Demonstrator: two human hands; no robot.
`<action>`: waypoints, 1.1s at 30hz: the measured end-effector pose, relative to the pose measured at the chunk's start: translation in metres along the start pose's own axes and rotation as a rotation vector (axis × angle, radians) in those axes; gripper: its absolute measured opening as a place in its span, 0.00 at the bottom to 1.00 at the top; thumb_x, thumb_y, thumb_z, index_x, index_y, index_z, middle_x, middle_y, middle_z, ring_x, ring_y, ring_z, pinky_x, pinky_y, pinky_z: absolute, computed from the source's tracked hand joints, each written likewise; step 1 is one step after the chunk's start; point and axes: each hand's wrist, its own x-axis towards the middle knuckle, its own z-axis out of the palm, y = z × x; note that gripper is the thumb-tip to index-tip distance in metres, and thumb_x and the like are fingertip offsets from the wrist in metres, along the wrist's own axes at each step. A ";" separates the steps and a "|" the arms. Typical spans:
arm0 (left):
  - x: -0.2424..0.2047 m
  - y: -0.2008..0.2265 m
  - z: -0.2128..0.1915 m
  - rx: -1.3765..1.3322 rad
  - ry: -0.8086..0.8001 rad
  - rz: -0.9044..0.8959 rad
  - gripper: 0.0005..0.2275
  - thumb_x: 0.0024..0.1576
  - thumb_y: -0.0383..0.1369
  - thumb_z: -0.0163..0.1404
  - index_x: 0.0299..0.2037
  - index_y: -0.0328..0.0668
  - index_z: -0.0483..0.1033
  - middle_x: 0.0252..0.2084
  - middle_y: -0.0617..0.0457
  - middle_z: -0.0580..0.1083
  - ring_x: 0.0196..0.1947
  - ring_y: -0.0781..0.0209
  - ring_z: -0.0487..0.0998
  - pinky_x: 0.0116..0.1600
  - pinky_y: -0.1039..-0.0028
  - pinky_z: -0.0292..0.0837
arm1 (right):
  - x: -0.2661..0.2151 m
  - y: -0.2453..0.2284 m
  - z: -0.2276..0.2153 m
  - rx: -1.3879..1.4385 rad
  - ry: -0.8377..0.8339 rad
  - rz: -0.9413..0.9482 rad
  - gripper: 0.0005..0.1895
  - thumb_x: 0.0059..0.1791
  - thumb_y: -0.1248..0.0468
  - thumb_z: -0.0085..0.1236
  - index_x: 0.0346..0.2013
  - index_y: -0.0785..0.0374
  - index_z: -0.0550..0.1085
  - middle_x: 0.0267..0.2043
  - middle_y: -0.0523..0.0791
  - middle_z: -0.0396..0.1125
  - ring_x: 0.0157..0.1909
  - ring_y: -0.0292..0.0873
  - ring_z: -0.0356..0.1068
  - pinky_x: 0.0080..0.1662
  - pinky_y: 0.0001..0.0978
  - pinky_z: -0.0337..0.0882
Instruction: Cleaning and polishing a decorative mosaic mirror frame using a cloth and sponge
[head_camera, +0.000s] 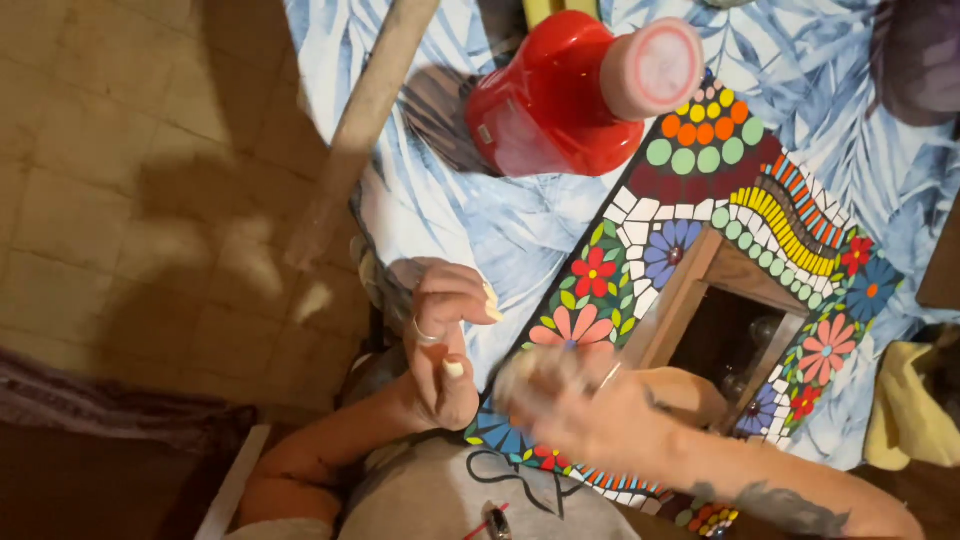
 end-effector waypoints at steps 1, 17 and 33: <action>0.002 0.000 0.001 0.017 0.010 0.011 0.17 0.56 0.45 0.27 0.29 0.40 0.59 0.30 0.50 0.60 0.32 0.58 0.63 0.42 0.70 0.59 | -0.014 -0.013 0.011 0.324 0.144 -0.040 0.10 0.41 0.71 0.42 0.36 0.57 0.62 0.34 0.47 0.56 0.26 0.44 0.56 0.22 0.35 0.58; -0.005 -0.019 0.013 -0.009 0.058 0.158 0.19 0.56 0.42 0.27 0.27 0.33 0.63 0.27 0.48 0.61 0.29 0.55 0.61 0.38 0.69 0.60 | -0.047 0.039 0.061 0.415 0.058 0.282 0.12 0.36 0.79 0.38 0.28 0.64 0.68 0.26 0.48 0.59 0.37 0.50 0.60 0.38 0.39 0.63; 0.003 -0.003 0.014 0.084 0.002 0.218 0.18 0.57 0.40 0.24 0.25 0.34 0.61 0.25 0.50 0.60 0.27 0.57 0.62 0.38 0.71 0.61 | -0.050 0.005 0.029 0.625 0.286 0.390 0.08 0.43 0.58 0.50 0.36 0.50 0.68 0.37 0.41 0.54 0.39 0.43 0.58 0.32 0.30 0.62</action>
